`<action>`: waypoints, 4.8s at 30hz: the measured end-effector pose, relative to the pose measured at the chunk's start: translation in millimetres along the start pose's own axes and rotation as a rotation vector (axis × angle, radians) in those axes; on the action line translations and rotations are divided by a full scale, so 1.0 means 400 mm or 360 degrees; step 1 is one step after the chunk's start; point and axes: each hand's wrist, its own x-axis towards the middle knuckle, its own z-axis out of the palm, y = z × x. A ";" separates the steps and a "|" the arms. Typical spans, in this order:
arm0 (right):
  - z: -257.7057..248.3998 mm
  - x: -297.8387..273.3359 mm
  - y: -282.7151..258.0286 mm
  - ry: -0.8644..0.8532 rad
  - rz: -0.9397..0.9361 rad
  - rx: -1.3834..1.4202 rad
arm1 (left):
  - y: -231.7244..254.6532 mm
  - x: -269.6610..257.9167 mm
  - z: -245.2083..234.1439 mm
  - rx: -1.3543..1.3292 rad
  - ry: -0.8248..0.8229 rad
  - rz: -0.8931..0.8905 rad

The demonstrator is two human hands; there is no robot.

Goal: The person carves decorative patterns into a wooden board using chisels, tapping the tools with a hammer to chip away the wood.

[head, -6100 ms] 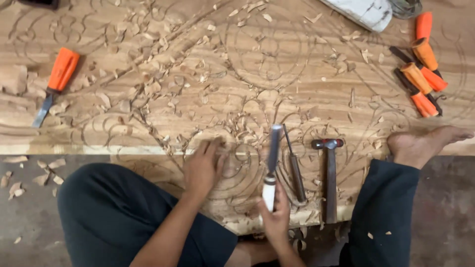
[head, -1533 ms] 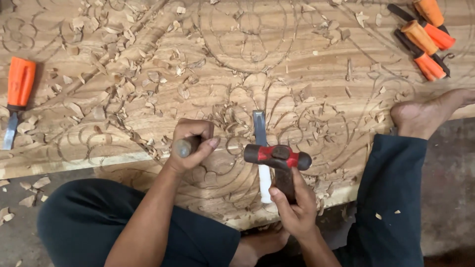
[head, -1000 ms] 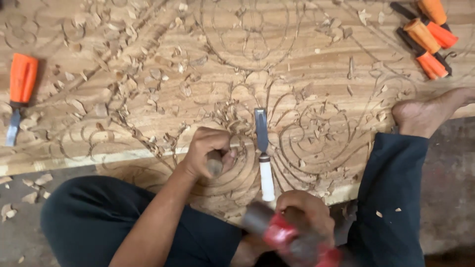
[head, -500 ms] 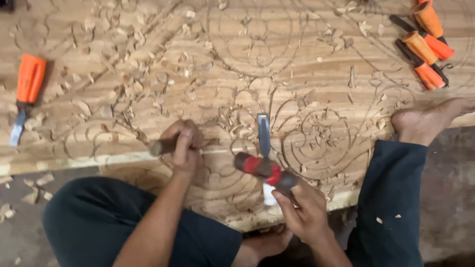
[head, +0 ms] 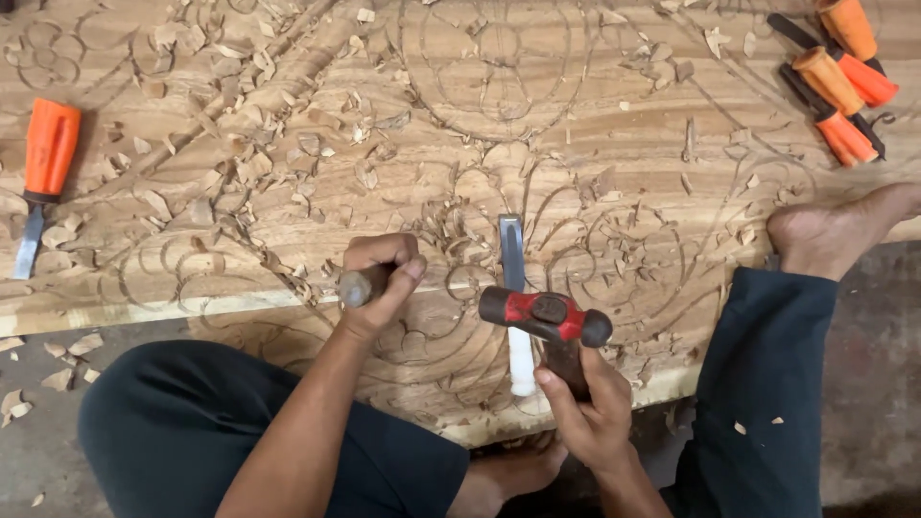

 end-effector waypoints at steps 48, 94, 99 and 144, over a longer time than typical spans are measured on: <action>0.016 -0.014 -0.012 0.0107 0.0407 0.0407 | 0.021 0.035 0.000 0.0074 -0.0081 0.0036; 0.016 0.231 -0.217 -0.0165 -0.0662 -0.0415 | -0.126 -0.021 0.080 0.0192 0.0499 0.0328; -0.032 0.118 0.006 0.0079 0.0555 0.0016 | -0.024 -0.044 -0.012 0.0089 0.1140 0.0333; 0.382 -0.022 -0.040 0.0064 0.1790 0.2210 | -0.096 -0.198 0.022 0.0331 0.0505 -0.1471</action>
